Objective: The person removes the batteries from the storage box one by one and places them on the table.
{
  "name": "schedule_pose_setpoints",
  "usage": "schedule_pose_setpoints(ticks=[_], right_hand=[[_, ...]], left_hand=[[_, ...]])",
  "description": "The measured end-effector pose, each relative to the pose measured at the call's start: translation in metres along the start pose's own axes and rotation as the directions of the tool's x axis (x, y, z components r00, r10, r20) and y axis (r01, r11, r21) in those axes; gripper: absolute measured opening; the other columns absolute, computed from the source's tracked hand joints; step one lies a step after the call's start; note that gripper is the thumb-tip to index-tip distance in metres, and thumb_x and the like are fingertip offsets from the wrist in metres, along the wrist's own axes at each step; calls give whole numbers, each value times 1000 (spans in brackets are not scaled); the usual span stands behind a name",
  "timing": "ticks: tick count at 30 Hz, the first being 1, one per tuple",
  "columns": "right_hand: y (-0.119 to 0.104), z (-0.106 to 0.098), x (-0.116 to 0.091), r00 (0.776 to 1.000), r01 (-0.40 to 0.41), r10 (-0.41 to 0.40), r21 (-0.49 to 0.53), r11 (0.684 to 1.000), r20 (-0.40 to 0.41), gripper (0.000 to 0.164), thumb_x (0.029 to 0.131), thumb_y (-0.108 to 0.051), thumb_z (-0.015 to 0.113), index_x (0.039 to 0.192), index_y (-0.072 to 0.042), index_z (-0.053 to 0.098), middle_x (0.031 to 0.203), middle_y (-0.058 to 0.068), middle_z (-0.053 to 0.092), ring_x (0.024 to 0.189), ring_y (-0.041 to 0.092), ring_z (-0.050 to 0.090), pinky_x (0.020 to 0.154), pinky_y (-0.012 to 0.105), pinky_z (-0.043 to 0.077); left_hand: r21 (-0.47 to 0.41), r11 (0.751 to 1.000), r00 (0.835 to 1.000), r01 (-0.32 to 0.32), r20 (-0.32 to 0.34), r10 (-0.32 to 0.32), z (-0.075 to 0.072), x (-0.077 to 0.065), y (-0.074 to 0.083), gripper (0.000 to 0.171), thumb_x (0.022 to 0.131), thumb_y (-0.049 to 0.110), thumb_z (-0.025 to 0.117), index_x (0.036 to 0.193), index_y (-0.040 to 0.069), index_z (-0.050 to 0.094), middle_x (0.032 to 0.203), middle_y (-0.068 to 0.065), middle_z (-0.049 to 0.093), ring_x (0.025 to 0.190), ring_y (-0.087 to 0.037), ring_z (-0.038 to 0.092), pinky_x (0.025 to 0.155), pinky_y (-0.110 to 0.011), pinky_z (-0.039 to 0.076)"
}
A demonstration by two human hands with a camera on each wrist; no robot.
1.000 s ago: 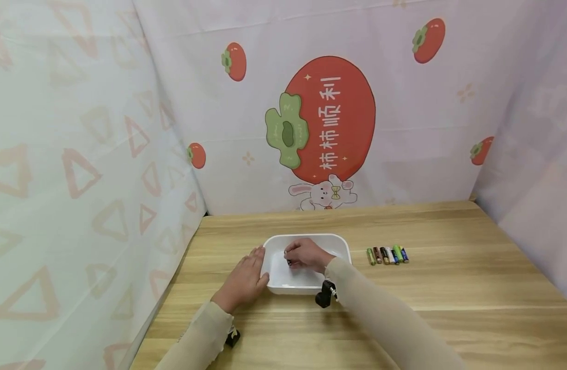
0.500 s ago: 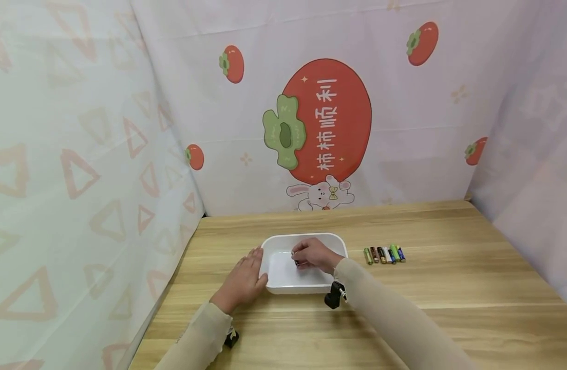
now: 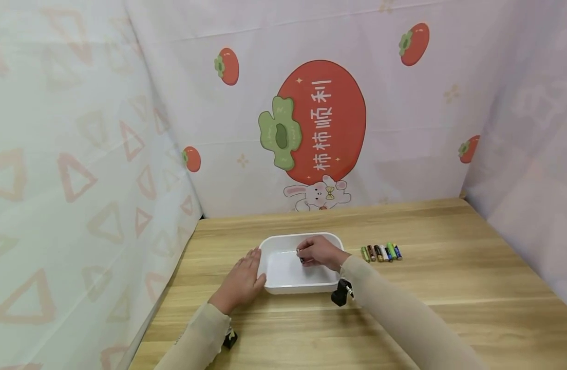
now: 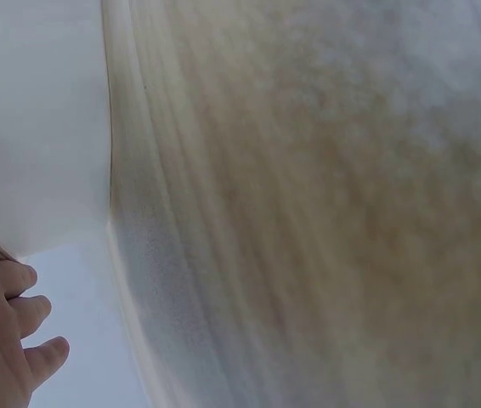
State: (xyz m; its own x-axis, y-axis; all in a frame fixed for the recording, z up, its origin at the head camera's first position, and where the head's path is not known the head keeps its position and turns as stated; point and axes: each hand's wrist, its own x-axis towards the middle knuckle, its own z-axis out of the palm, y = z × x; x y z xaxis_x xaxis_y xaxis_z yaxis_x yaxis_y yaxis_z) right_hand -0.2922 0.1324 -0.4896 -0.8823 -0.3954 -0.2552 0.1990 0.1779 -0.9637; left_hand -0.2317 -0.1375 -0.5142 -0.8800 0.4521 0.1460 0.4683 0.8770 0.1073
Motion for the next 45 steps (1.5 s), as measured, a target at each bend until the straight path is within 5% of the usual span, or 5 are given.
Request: schedule_pose_setpoints(ticks=[26,45], right_hand=[[-13,-40,-24,1000,19,-18,-73,997,20,28,94,-4,61,118,10,59,109,25,60,85,23,63,79,39,57],[-9,-72,-38,1000,-2,3,-95,995,11,31,96,-9,60,123,7,57,108,18,61,90,26,63,81,38,56]], left_hand=[[-3,1000,1000,23,16,-23,-1,2,-2,69,101,36,41,151,-8,20,157,-19,24,142,-34,26,112,-51,26],[-8,1000,1000,12,-9,-12,0,0,0,69,100,37,39,150,-9,23,155,-21,27,141,-36,28,111,-52,27]])
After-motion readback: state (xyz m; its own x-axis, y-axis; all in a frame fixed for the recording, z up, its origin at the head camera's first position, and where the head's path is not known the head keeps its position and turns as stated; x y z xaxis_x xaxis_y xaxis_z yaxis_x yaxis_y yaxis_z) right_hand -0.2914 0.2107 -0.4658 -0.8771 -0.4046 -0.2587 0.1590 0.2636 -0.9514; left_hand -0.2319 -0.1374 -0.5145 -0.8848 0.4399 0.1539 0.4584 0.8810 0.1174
